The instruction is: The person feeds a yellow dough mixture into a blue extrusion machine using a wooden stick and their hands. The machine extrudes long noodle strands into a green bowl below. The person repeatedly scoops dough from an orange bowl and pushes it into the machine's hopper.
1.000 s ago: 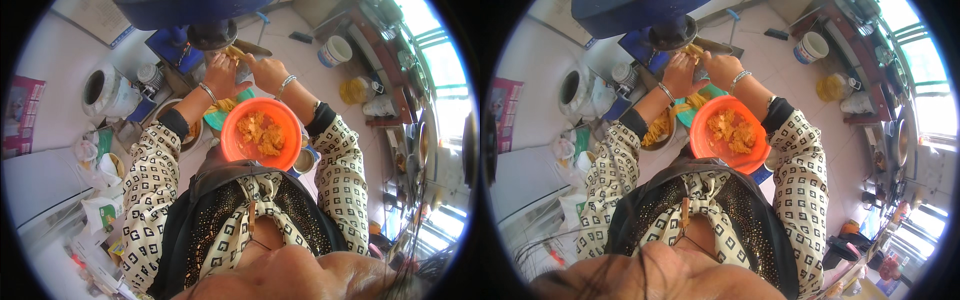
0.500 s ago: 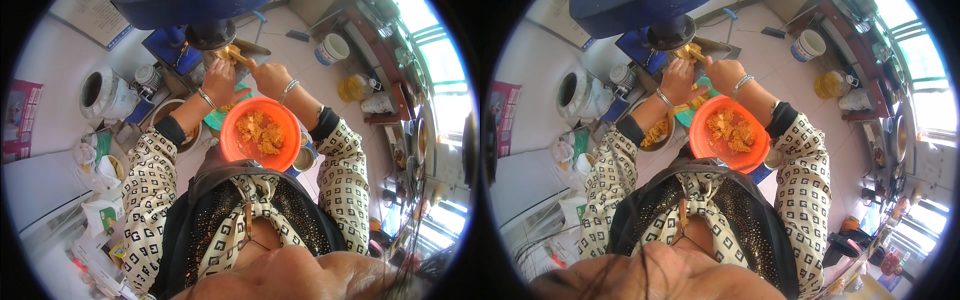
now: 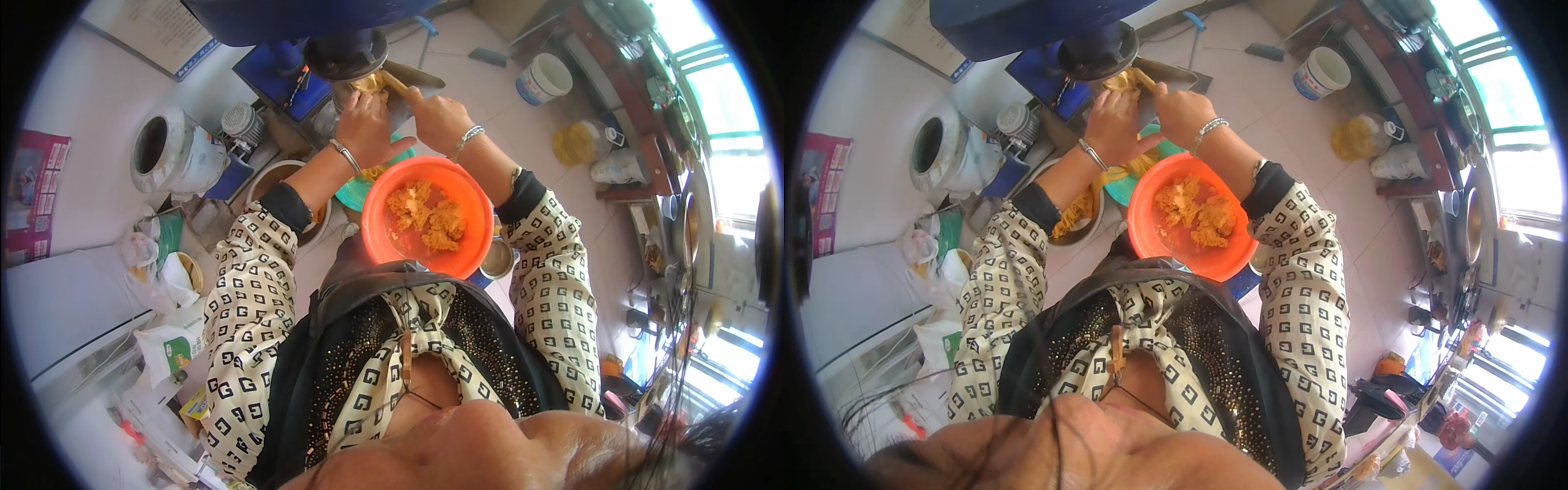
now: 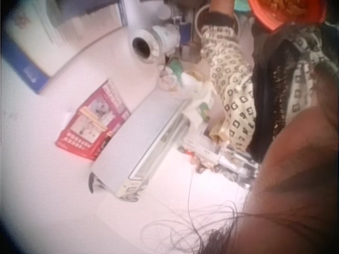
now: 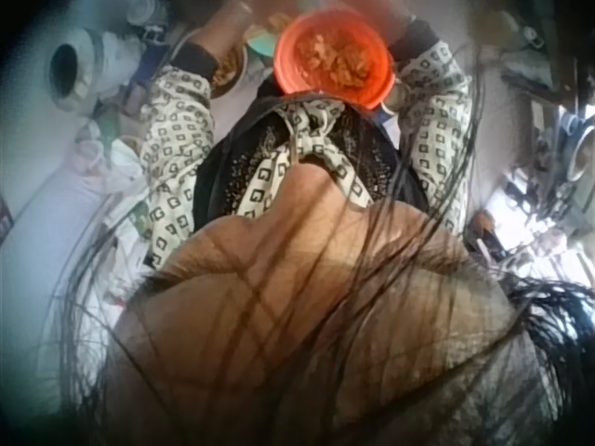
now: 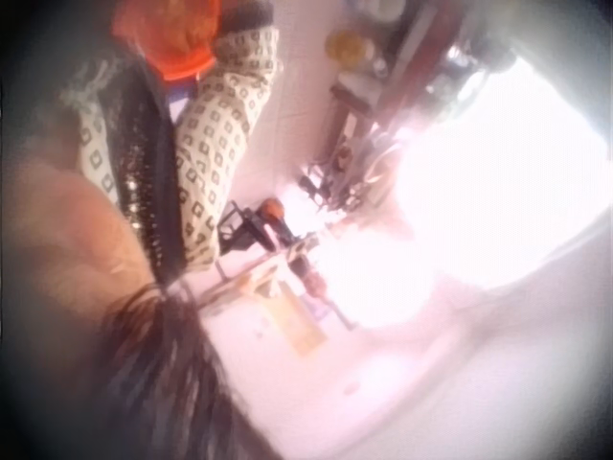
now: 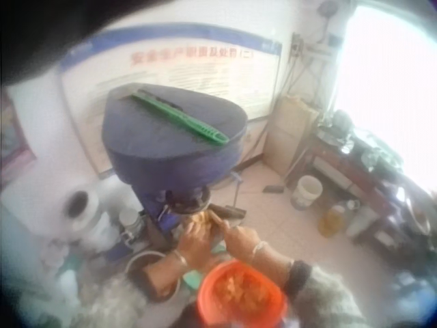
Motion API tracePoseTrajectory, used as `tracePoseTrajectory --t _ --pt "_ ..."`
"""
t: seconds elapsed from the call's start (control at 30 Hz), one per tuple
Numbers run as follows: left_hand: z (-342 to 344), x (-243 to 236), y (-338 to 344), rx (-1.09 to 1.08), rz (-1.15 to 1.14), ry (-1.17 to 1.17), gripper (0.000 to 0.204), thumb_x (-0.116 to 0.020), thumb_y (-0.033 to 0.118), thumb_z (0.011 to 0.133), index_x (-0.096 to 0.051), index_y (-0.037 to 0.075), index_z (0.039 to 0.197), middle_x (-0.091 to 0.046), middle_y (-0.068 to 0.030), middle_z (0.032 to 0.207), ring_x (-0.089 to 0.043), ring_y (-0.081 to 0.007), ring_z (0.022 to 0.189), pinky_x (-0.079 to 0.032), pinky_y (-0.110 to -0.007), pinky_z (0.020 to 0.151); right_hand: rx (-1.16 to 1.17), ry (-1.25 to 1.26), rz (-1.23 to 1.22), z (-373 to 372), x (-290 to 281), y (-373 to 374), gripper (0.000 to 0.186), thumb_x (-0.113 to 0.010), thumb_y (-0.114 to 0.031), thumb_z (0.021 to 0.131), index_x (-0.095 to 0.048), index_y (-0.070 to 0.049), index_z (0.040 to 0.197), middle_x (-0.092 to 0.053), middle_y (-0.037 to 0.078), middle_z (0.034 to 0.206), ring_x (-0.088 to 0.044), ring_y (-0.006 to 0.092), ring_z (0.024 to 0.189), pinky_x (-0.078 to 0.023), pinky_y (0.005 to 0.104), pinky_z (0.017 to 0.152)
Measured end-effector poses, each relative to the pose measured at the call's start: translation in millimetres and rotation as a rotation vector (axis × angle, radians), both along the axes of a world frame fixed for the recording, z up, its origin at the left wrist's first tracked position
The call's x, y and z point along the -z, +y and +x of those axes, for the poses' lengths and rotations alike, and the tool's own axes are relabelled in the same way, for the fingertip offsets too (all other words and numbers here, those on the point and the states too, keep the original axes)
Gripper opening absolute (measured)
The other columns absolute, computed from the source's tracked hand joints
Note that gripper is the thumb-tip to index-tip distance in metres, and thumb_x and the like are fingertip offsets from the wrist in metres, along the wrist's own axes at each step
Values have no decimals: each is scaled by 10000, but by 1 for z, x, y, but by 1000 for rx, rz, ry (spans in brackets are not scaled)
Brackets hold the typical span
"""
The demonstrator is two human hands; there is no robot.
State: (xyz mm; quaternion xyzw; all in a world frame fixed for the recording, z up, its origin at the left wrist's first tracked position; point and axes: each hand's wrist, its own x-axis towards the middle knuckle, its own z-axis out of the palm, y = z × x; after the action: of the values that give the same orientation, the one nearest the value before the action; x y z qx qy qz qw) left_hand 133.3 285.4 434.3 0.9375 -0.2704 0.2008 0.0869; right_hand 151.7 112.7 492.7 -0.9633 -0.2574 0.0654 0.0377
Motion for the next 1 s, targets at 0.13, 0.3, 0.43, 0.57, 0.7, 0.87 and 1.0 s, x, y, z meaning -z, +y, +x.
tracePoseTrajectory --t 0.13,0.3,0.43,0.57,0.7,0.87,1.0 --pt "1 3 -2 -23 92 -64 804 -601 628 768 -573 -68 1171 -598 -187 1138 -530 -308 1127 -364 -427 990 -54 -23 -23 0 4 8 671 -771 -281 747 -455 88 1209 -688 178 841 -694 335 788 -555 392 648" --pt "3 -8 -6 -67 180 188 810 -543 655 808 -580 -57 1192 -569 -188 1232 -478 -302 1198 -294 -517 1027 -75 -1 -82 -3 -2 13 572 -720 -248 790 -469 69 1195 -688 175 842 -692 336 799 -553 395 657" --pt "4 9 1 -168 101 -1 735 -573 603 818 -560 -18 1211 -575 -151 1205 -505 -289 1171 -300 -608 984 -40 -4 7 0 -19 -9 400 -579 -148 861 -483 -8 1224 -687 175 832 -689 339 802 -549 411 664" --pt "-8 13 0 -167 -32 -85 691 -570 578 837 -554 -21 1181 -576 -148 1186 -499 -290 1176 -299 -617 988 1 21 22 -18 -28 -17 420 -514 -103 858 -474 -49 1273 -685 172 824 -689 339 793 -548 420 656" --pt "-28 5 1 -13 6 10 711 -593 599 803 -583 -65 1057 -594 -186 1125 -521 -294 1112 -345 -552 990 -41 63 -37 -16 -21 -4 516 -552 -124 847 -427 -7 1334 -685 173 822 -691 335 790 -548 421 648" --pt "-17 3 2 16 -37 60 631 -625 577 784 -596 -34 940 -596 -147 958 -543 -274 979 -404 -459 897 -73 18 -58 -10 -10 0 527 -577 -142 838 -425 24 1315 -686 166 823 -691 339 787 -546 420 642" --pt "-12 4 6 11 -10 -20 629 -629 578 779 -595 -30 934 -593 -146 954 -545 -267 966 -408 -421 859 -59 11 9 -8 -19 -7 487 -542 -114 850 -439 -38 1321 -677 168 795 -681 351 749 -536 447 629"
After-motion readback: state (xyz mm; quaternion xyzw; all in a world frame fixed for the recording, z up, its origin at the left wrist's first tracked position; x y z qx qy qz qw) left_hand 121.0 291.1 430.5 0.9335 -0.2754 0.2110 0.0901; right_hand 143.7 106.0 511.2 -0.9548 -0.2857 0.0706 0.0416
